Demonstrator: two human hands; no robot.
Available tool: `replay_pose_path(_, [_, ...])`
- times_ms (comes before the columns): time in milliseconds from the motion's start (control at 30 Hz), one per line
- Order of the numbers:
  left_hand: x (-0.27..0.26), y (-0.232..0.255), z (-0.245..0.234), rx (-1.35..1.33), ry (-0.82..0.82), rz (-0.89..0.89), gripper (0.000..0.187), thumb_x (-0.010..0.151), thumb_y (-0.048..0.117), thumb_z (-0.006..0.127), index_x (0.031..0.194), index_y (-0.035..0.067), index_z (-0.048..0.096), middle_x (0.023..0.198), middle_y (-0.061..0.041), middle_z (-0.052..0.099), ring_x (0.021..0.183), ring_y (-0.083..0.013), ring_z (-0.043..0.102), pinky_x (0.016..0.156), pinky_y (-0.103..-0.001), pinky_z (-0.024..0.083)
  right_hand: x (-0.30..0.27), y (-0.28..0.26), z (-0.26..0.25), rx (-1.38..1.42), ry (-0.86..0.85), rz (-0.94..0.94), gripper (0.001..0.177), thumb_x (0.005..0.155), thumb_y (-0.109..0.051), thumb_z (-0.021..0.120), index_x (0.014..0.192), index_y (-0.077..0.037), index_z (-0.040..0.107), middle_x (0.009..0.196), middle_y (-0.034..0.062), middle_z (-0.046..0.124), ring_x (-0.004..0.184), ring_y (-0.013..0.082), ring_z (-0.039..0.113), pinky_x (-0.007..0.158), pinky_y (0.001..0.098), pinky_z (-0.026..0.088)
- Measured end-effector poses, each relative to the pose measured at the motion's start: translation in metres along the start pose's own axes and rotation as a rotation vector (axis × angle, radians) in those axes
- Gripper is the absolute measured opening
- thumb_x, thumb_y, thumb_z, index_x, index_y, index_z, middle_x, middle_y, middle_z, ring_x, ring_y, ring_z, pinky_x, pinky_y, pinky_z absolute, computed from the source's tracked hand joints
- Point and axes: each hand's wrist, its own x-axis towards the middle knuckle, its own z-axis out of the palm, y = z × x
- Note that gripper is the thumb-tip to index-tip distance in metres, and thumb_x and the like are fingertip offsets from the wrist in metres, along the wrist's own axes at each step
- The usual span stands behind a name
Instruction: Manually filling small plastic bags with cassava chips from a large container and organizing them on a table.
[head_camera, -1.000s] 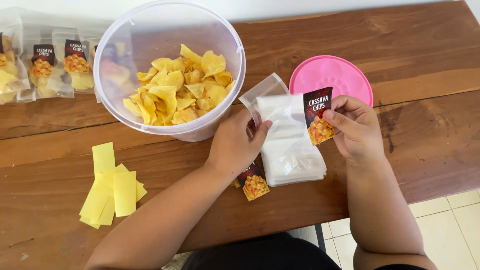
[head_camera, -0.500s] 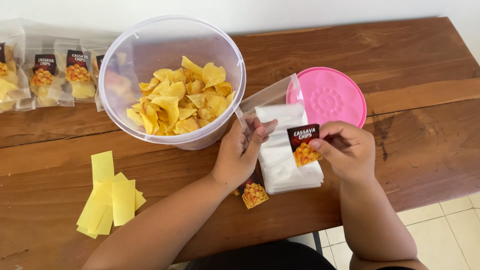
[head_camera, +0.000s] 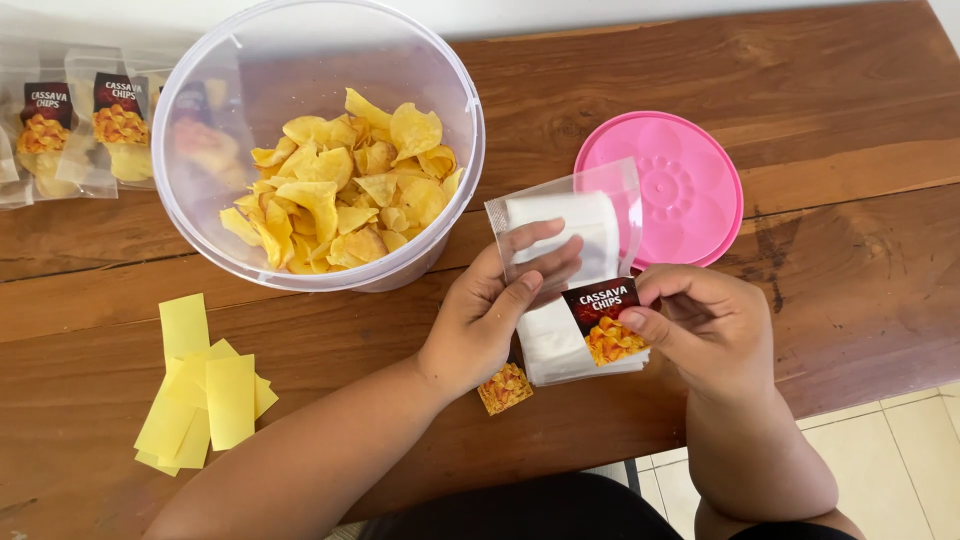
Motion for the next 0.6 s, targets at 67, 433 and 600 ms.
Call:
replay_pose_path(67, [0.001, 0.001, 0.002, 0.015, -0.023, 0.090, 0.044, 0.107, 0.010, 0.043, 0.152, 0.009, 0.044, 0.143, -0.018, 0.060, 0.137, -0.0233, 0.051, 0.113, -0.040, 0.043, -0.003, 0.001, -0.002, 0.009, 0.018, 0.015, 0.016, 0.076, 0.006, 0.082, 0.083, 0.006, 0.067, 0.075, 0.0159, 0.064, 0.063, 0.0118, 0.058, 0.053, 0.0233, 0.055])
replay_pose_path(433, [-0.009, 0.004, 0.014, -0.152, 0.144, 0.006, 0.047, 0.094, 0.004, 0.057, 0.140, 0.002, 0.058, 0.122, -0.025, 0.071, 0.123, -0.0267, 0.063, 0.106, -0.037, 0.051, -0.015, -0.004, 0.012, 0.089, 0.102, 0.149, 0.015, 0.078, 0.004, 0.079, 0.086, 0.008, 0.067, 0.064, 0.0134, 0.064, 0.052, 0.0096, 0.060, 0.036, 0.0167, 0.051])
replay_pose_path(600, [-0.013, 0.010, 0.024, -0.179, 0.204, -0.016, 0.042, 0.102, 0.020, 0.054, 0.141, 0.005, 0.058, 0.124, -0.024, 0.070, 0.125, -0.0275, 0.062, 0.109, -0.040, 0.049, -0.012, -0.014, 0.018, 0.030, 0.083, 0.092, 0.008, 0.082, 0.005, 0.076, 0.080, 0.009, 0.069, 0.056, 0.0131, 0.060, 0.048, 0.0079, 0.051, 0.035, 0.0175, 0.045])
